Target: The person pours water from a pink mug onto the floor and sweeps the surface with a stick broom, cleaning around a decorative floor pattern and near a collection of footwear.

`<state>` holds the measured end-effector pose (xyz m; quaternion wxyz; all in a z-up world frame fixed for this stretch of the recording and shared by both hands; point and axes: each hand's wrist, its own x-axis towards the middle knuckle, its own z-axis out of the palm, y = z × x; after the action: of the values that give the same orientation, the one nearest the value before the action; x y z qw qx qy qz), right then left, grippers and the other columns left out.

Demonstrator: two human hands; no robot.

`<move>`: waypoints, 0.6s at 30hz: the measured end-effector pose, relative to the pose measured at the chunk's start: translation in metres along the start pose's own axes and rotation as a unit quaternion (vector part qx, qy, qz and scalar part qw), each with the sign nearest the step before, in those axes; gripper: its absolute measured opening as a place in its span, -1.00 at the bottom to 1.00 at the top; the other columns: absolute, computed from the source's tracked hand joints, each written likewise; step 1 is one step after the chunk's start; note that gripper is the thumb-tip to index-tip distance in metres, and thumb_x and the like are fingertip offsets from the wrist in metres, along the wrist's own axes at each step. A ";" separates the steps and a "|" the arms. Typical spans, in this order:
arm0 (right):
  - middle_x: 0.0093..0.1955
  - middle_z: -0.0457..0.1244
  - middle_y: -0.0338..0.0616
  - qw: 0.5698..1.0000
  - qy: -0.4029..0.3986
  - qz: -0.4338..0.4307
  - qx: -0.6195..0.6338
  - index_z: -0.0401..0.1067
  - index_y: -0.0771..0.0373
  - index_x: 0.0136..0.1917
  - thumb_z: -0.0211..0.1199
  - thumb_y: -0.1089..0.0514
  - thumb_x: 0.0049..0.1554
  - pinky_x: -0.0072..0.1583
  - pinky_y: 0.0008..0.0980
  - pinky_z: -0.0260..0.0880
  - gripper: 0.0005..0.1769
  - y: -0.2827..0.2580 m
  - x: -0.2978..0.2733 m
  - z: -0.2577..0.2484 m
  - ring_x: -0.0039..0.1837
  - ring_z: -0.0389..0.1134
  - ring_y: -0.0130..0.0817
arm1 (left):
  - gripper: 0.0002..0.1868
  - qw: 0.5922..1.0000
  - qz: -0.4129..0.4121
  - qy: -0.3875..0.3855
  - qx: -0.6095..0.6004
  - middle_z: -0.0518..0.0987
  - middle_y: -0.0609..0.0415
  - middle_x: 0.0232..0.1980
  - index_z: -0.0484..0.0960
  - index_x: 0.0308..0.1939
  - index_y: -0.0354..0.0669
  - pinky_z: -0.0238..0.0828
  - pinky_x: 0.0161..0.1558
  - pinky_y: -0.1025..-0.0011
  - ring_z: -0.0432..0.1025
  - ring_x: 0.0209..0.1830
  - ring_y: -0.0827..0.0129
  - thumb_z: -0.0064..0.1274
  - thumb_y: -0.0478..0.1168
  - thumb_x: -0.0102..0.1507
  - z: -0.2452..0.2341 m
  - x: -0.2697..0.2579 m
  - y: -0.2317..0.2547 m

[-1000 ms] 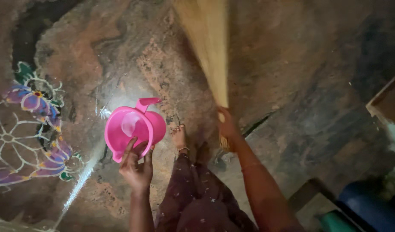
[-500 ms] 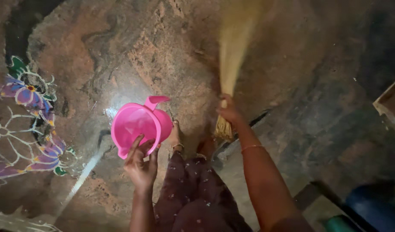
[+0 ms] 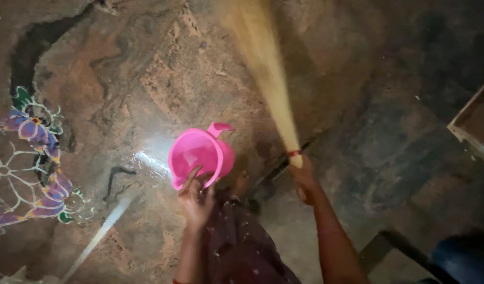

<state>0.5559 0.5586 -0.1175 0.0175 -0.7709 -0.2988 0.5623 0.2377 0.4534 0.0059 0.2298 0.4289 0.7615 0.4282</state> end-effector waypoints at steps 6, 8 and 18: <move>0.28 0.27 0.09 0.990 0.140 -0.004 0.035 0.11 0.04 0.51 0.27 0.06 0.15 0.11 -0.07 0.33 -0.30 0.046 0.059 -0.105 0.20 0.31 -0.05 | -0.87 0.999 0.029 -0.033 0.007 0.74 0.00 -0.14 0.64 -0.32 -0.23 0.57 0.07 0.22 0.58 0.21 0.01 0.26 -0.46 0.13 0.046 0.004 0.025; 0.30 0.18 -0.02 0.985 0.125 -0.036 0.112 0.17 -0.01 0.46 0.39 -0.06 0.16 0.19 -0.13 0.25 -0.31 0.045 0.103 -0.117 0.31 0.19 -0.18 | -0.79 0.999 0.049 -0.018 0.016 0.72 0.02 -0.15 0.56 -0.37 -0.22 0.57 0.05 0.21 0.60 0.15 0.05 0.35 -0.40 0.12 0.063 0.011 0.022; 0.12 0.24 -0.04 0.970 -0.066 -0.204 -0.115 -0.04 0.34 0.49 0.43 0.07 0.07 0.04 -0.15 0.40 -0.08 -0.080 0.220 0.058 0.06 0.32 -0.17 | -0.82 0.995 0.024 0.000 0.094 0.73 0.02 -0.15 0.62 -0.32 -0.21 0.63 -0.09 0.27 0.61 0.12 0.09 0.34 -0.42 0.09 0.122 0.088 0.003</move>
<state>0.5115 0.7121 -0.2984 0.0234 -0.6517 -0.5133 0.5579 0.2801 0.5844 -0.0541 0.1781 0.4666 0.7880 0.3601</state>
